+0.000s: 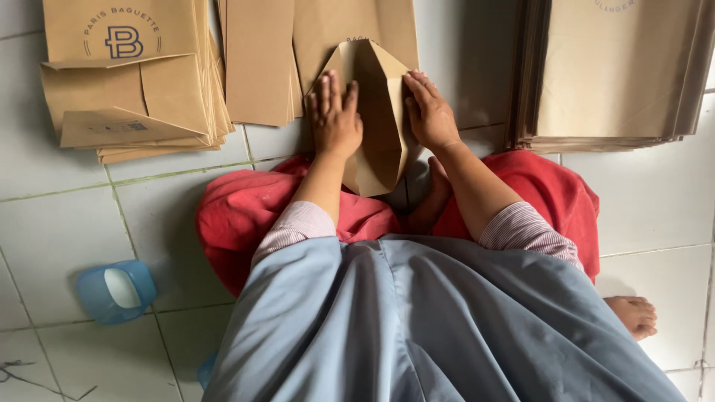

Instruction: Folding and gluing paper bags to assemble the bottom section

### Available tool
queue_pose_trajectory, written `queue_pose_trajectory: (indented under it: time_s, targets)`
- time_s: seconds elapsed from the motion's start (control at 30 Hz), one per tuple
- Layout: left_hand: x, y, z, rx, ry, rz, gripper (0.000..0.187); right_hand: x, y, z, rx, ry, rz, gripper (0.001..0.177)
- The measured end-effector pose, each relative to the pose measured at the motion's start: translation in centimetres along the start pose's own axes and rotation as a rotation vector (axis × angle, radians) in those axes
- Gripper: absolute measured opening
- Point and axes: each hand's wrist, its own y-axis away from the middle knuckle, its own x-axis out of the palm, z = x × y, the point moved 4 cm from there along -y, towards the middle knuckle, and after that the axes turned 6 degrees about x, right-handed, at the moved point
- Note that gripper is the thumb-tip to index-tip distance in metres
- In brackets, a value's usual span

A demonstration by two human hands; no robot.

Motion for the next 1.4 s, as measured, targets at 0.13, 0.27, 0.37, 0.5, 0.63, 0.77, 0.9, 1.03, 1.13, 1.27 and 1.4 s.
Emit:
queue_pose_trajectory:
  time_s: [0.13,0.27,0.37,0.5,0.63,0.77,0.9,1.03,1.13,1.27,1.4]
  targets:
    - [-1.0,-0.9,-4.8,0.307,0.091,0.064,0.020,-0.4,-0.7,-0.9,0.090,-0.146,-0.043,0.043]
    - [7.5,-0.3,-7.0,0.329,0.118,-0.019,0.035,-0.4,-0.6,-0.6,0.069,-0.146,-0.021,0.044]
    - [6.3,-1.3,-8.9,0.199,0.012,0.133,0.075,-0.2,-0.4,-1.0,0.088,-0.142,0.009,0.045]
    - [5.3,-2.8,-9.6,0.160,-0.156,0.466,0.080,0.2,-0.7,-1.7,-0.007,-0.112,-0.028,0.042]
    - [2.2,-3.7,-10.4,0.115,-0.105,0.575,0.074,0.6,-0.7,-2.1,0.011,-0.052,0.020,0.045]
    - [0.2,-3.8,-11.5,0.106,-0.191,0.649,0.066,0.7,-0.5,-1.8,0.000,-0.090,0.030,0.046]
    - [0.6,-4.0,-11.1,0.011,-0.072,0.582,0.074,1.1,-0.2,-1.8,0.121,-0.146,0.087,0.049]
    - [0.9,-4.0,-9.8,-0.019,0.042,0.575,0.081,2.0,0.3,-1.7,0.139,-0.159,0.126,0.063]
    - [5.2,-2.4,-7.4,0.082,0.221,0.151,0.058,2.6,0.3,-1.7,0.155,-0.071,0.178,0.073]
    - [1.0,-2.7,-3.0,0.249,0.241,-0.056,0.022,3.3,0.4,-1.8,0.131,0.004,0.152,0.070]
    - [-1.1,-1.4,2.0,0.026,0.128,-0.172,0.046,4.2,0.8,0.5,-0.008,0.377,0.165,0.073]
